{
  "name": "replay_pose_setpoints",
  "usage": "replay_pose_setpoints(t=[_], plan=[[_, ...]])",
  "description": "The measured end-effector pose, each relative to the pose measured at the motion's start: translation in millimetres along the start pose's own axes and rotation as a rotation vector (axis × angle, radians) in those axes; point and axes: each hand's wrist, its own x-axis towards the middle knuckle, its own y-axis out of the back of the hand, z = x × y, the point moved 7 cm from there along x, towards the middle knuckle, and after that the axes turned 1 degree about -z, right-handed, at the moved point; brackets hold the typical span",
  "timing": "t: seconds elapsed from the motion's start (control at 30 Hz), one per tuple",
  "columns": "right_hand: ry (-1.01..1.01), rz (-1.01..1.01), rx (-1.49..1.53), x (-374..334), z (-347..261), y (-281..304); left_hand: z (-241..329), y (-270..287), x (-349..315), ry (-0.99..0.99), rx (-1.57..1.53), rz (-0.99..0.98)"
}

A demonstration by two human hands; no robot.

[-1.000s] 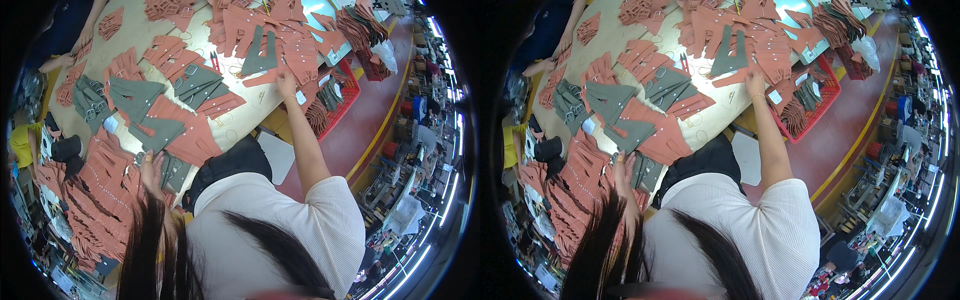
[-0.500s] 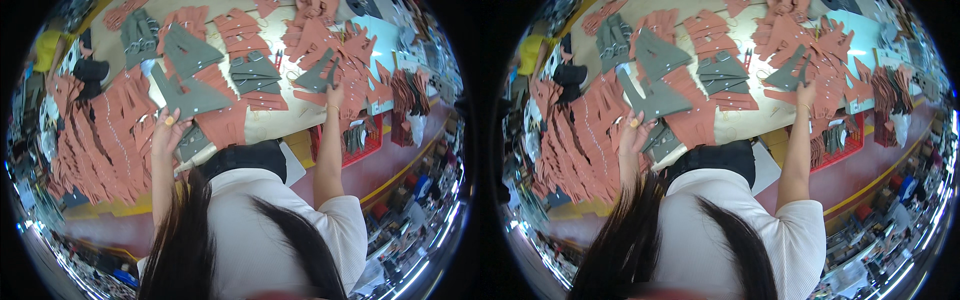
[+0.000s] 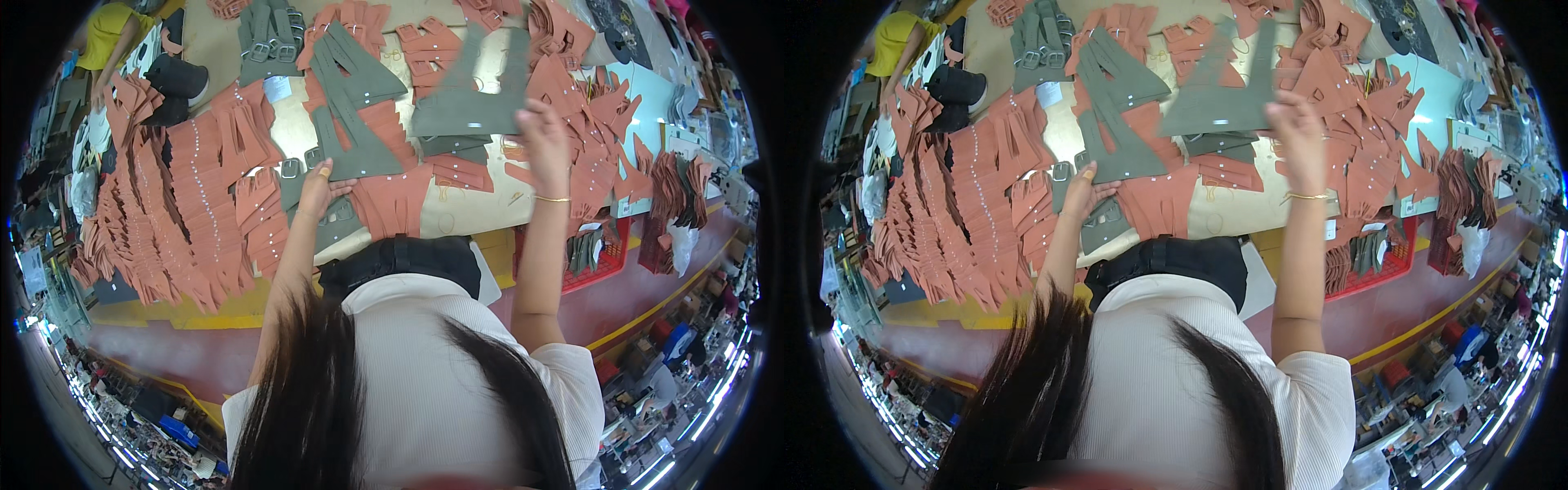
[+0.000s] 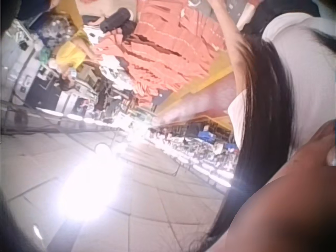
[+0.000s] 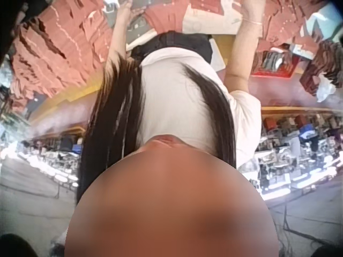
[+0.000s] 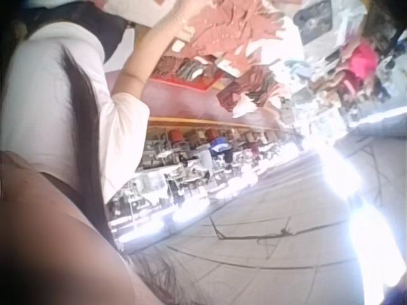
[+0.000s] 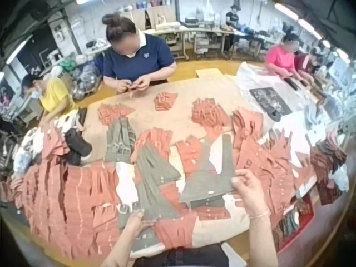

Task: The person assembles belt buckles onto green leather belt straps by hand, then stacks the finished belts. She writes on a small white card with a pencil and attaches it to the stack.

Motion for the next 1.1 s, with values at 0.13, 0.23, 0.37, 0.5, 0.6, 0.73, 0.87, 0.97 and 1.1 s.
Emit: replay_pose_setpoints(t=[0.13, 0.23, 0.37, 0.5, 0.6, 0.73, 0.87, 0.97, 1.1], plan=[[-0.325, -0.204, 0.409, -4.3, 90.5, -105.5, -0.2, 0.8, 3.0, 0.03, -0.096, -0.046], [-0.52, -0.232, 0.2, -12.4, 167.7, -156.4, 2.9, -0.4, 0.5, 0.036, -0.166, -0.092], [-0.609, -0.198, -0.026, -11.8, 226.3, -160.6, 6.8, -0.8, -1.6, 0.058, -0.121, -0.037], [-0.496, -0.301, -0.221, -1.3, 229.9, -156.6, 11.8, -4.6, -1.3, 0.045, 0.027, -0.002], [-0.424, -0.305, -0.376, -0.9, 218.2, -155.9, 14.9, -7.3, 0.6, 0.012, 0.066, 0.004], [-0.233, -0.247, -0.536, -13.2, 189.2, -144.5, 17.3, -7.8, 1.0, -0.008, 0.119, 0.012], [-0.096, -0.278, -0.735, -20.7, 165.8, -112.0, 18.6, -8.4, -1.0, -0.011, 0.139, 0.029], [-0.107, -0.273, -0.906, -24.8, 156.1, -71.7, 18.4, -9.4, -2.0, -0.006, 0.145, 0.033], [-0.034, -0.154, -1.035, -28.0, 142.0, -18.8, 17.4, -8.8, -1.7, -0.005, 0.149, 0.038]])
